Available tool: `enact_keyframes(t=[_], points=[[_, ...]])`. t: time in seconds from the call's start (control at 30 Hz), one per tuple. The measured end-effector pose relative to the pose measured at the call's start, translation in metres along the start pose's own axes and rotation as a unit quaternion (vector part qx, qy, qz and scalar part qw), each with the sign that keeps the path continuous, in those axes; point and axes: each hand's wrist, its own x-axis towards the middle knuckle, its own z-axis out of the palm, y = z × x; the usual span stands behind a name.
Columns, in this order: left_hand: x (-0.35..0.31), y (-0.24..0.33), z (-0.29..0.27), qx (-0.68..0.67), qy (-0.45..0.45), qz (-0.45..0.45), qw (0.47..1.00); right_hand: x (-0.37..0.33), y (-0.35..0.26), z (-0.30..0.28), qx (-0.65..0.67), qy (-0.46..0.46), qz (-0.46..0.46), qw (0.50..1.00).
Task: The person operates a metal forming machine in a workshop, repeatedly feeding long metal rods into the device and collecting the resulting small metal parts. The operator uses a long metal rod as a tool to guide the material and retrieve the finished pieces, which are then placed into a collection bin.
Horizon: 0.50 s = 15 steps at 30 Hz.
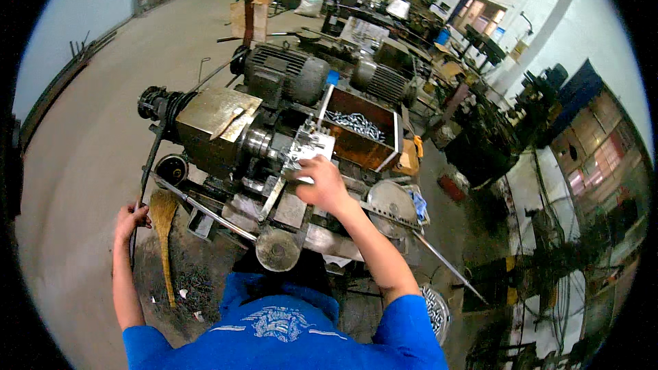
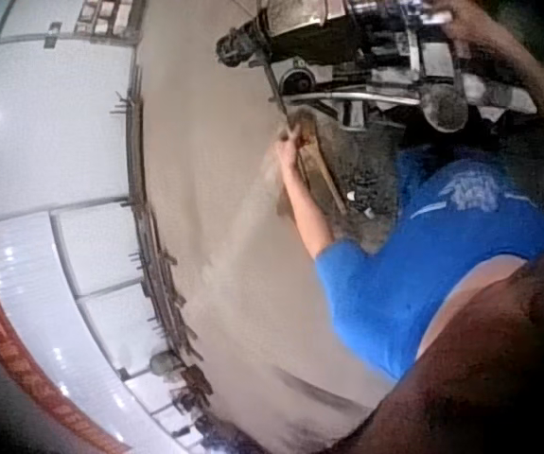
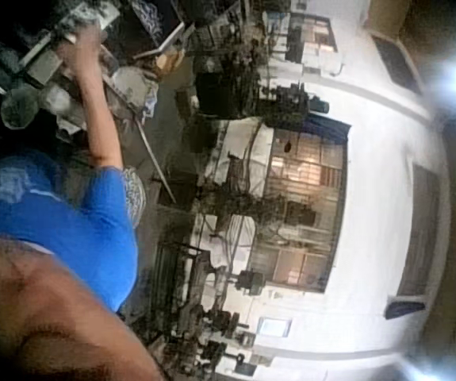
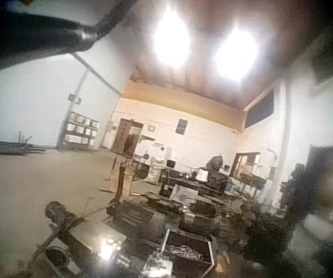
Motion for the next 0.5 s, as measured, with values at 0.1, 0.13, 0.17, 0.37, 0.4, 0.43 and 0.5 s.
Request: enact_keyframes(t=[0.1, 0.13, 0.17, 0.37, 0.4, 0.43, 0.5], points=[[0.006, 0.001, 0.008, 0.003, 0.002, 0.004, 1.0, 0.065, 0.027, 0.041, -0.131, -0.139, 0.044, 0.981], [0.006, 0.002, 0.007, -0.001, 0.005, 0.005, 1.0, 0.08, 0.03, 0.055, -0.17, -0.181, 0.062, 0.967], [0.003, 0.006, 0.01, 0.008, 0.014, 0.001, 1.0, 0.085, 0.032, 0.064, -0.167, -0.176, 0.075, 0.967], [-0.001, 0.006, 0.006, 0.008, 0.003, -0.015, 1.0, 0.101, 0.026, 0.081, -0.12, -0.237, 0.172, 0.948], [0.0, 0.006, 0.007, 0.006, 0.007, -0.016, 1.0, 0.101, 0.023, 0.078, -0.125, -0.236, 0.177, 0.947], [0.001, 0.004, 0.007, -0.009, -0.001, -0.009, 1.0, 0.099, 0.025, 0.08, -0.129, -0.22, 0.166, 0.953], [0.005, -0.002, 0.004, -0.018, -0.014, -0.011, 1.0, 0.099, 0.04, 0.084, -0.067, -0.218, 0.18, 0.957]])
